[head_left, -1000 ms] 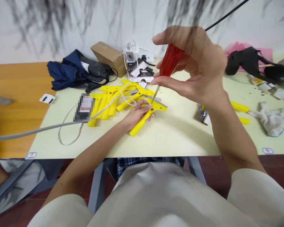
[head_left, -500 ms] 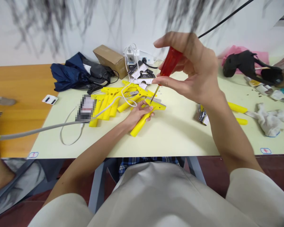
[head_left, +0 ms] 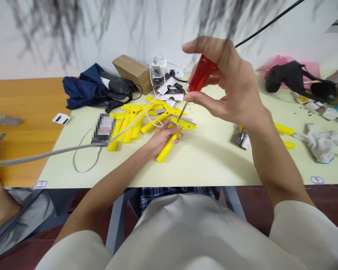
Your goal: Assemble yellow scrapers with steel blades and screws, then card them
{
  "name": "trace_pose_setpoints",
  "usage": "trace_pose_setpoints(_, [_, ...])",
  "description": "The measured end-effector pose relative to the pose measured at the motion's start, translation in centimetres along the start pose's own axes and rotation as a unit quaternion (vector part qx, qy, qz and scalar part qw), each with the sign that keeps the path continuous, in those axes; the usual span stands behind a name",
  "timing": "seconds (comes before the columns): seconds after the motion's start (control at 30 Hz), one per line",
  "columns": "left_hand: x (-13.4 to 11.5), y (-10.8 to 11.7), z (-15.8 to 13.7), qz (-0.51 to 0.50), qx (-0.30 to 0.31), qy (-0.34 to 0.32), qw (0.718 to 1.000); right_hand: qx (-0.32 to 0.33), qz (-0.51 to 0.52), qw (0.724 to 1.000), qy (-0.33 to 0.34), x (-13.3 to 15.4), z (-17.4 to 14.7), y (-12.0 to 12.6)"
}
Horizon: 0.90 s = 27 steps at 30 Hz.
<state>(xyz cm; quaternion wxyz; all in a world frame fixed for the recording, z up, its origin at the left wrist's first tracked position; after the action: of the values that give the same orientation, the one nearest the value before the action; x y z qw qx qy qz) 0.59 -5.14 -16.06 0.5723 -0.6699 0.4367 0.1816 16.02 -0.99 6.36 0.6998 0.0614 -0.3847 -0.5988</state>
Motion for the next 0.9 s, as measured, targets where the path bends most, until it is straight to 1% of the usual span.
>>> trace_pose_setpoints(0.07, [0.0, 0.1, 0.0, -0.007, 0.001, -0.002, 1.000, 0.034, 0.053, 0.998, -0.015, 0.3, 0.1, -0.5])
trace_pose_setpoints(0.1, [-0.1, 0.1, 0.1, -0.009, 0.002, -0.004, 1.000, 0.040, 0.080, 0.996, -0.018, 0.4, 0.2, -0.7])
trace_pose_setpoints(0.17, [-0.1, 0.1, 0.1, -0.008, 0.004, -0.005, 1.000, 0.022, 0.103, 0.994, -0.009, 0.6, 0.2, -0.5])
trace_pose_setpoints(0.2, [-0.1, 0.1, 0.1, -0.006, 0.006, -0.005, 1.000, 0.003, 0.094, 0.996, 0.004, 0.6, 0.1, -0.3])
trace_pose_setpoints(0.27, [-0.1, -0.1, 0.1, 0.001, 0.009, -0.003, 1.000, -0.030, 0.044, 0.998, 0.028, 0.6, 0.0, 0.1])
trace_pose_setpoints(0.33, [-0.1, -0.2, 0.1, 0.004, 0.007, -0.002, 1.000, -0.039, -0.013, 0.999, 0.034, 0.3, -0.1, 0.3])
trace_pose_setpoints(0.37, [-0.1, -0.2, 0.1, 0.005, 0.005, -0.002, 1.000, -0.031, -0.027, 0.999, 0.027, 0.1, -0.2, 0.2])
trace_pose_setpoints(0.43, [-0.1, 0.0, 0.1, 0.004, -0.001, -0.003, 1.000, 0.005, -0.008, 1.000, 0.004, -0.4, -0.2, -0.4])
trace_pose_setpoints(0.5, [-0.1, 0.1, 0.1, 0.000, -0.006, -0.004, 1.000, 0.036, 0.052, 0.998, -0.004, -0.8, -0.4, -1.0])
trace_pose_setpoints(0.57, [-0.2, 0.1, 0.1, -0.003, -0.009, -0.004, 1.000, 0.032, 0.089, 0.996, 0.001, -1.1, -0.5, -1.1])
trace_pose_setpoints(0.6, [-0.2, 0.1, 0.1, -0.003, -0.010, -0.003, 1.000, 0.019, 0.085, 0.996, 0.004, -1.3, -0.5, -1.0])
trace_pose_setpoints(0.7, [-0.2, -0.1, 0.1, 0.001, -0.013, 0.002, 1.000, -0.022, 0.020, 0.999, 0.014, -1.4, -0.4, -0.5])
trace_pose_setpoints(0.73, [-0.2, -0.1, 0.1, 0.002, -0.014, 0.003, 1.000, -0.027, 0.004, 1.000, 0.016, -1.3, -0.4, -0.5])
trace_pose_setpoints(0.8, [-0.2, -0.1, 0.1, -0.001, -0.019, 0.002, 1.000, -0.014, 0.010, 1.000, 0.022, -0.8, -0.1, -0.6])
trace_pose_setpoints(0.9, [-0.1, 0.2, 0.2, -0.011, -0.023, -0.003, 1.000, 0.026, 0.079, 0.997, 0.011, -0.5, -0.1, -1.1])
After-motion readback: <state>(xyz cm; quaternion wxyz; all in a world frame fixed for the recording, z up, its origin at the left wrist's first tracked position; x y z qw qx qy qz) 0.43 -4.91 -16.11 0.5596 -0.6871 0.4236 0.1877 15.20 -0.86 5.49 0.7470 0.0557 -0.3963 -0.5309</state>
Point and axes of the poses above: each hand's wrist, its own z-axis towards the middle knuckle, its own y-axis out of the back of the hand, x = y × z, the point moved 7 cm from there along z, towards the middle knuckle, and after that the axes turned 3 degrees about y, right-handed, at the moved point
